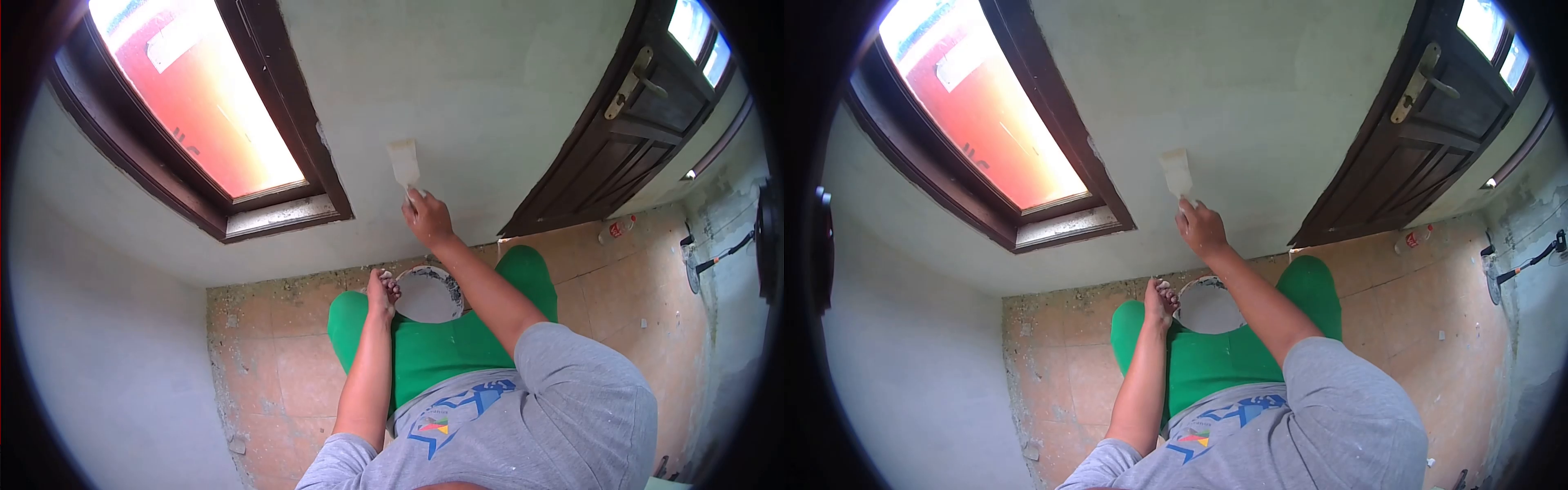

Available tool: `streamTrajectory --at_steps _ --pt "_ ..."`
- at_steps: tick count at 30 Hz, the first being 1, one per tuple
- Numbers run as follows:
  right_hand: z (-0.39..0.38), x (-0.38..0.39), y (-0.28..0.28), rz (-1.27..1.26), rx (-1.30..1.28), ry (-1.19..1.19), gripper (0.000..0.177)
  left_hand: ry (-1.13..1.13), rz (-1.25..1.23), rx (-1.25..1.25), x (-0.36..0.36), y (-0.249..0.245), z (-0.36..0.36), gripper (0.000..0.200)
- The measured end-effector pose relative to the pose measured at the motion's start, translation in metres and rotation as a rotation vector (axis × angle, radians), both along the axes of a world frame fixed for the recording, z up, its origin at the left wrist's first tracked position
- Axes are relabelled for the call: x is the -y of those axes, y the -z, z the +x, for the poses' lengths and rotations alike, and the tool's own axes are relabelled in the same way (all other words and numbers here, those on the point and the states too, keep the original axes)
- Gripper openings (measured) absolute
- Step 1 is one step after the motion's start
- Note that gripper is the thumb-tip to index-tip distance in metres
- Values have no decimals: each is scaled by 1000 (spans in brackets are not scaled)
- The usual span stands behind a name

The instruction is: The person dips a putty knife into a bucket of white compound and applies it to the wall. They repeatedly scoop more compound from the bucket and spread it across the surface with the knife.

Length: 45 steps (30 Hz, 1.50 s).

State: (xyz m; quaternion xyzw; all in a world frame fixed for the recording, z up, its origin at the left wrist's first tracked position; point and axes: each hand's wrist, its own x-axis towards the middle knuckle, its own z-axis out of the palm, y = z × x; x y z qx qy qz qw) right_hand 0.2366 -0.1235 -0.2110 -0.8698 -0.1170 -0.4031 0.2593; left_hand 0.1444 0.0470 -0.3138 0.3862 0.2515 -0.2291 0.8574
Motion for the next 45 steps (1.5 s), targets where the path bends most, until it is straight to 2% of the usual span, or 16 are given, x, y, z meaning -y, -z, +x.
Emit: streamTrajectory --at_steps 2,5,6,8,12,18,20,23,26,32,35,39,41,45 --pt "-15 3 21 5 -50 -36 23 -12 -3 -3 -1 -1 -2 30" --pt "-31 2 11 69 24 -57 21 -9 -3 -14 -2 0 -1 30" --pt "-31 2 1 71 20 -59 21 1 -5 -10 -2 1 -1 30" --pt "-21 4 -25 109 191 -16 20 16 -1 -18 -1 1 -1 30" --pt "8 12 -65 141 229 20 21 -4 46 -19 2 0 -4 31" --pt "30 25 -14 -2 231 49 27 -3 6 2 -1 0 -4 31" --pt "17 25 7 -25 91 68 27 -1 -9 3 0 0 -5 30" --pt "-5 27 35 -17 26 66 27 -11 38 -14 4 -3 -7 31" --pt "-23 30 25 7 130 51 23 15 61 -22 5 -1 -6 30" --pt "11 44 -43 14 297 154 21 64 57 -33 3 6 -9 31" --pt "26 48 -61 -4 172 178 23 91 70 -45 4 5 -10 30" --pt "25 56 -29 -46 147 185 22 114 87 -10 4 18 -5 28" --pt "11 60 -9 -87 -18 183 22 109 105 -14 9 18 -1 29" --pt "-30 61 6 -38 -16 144 21 101 159 -15 5 14 -9 30"
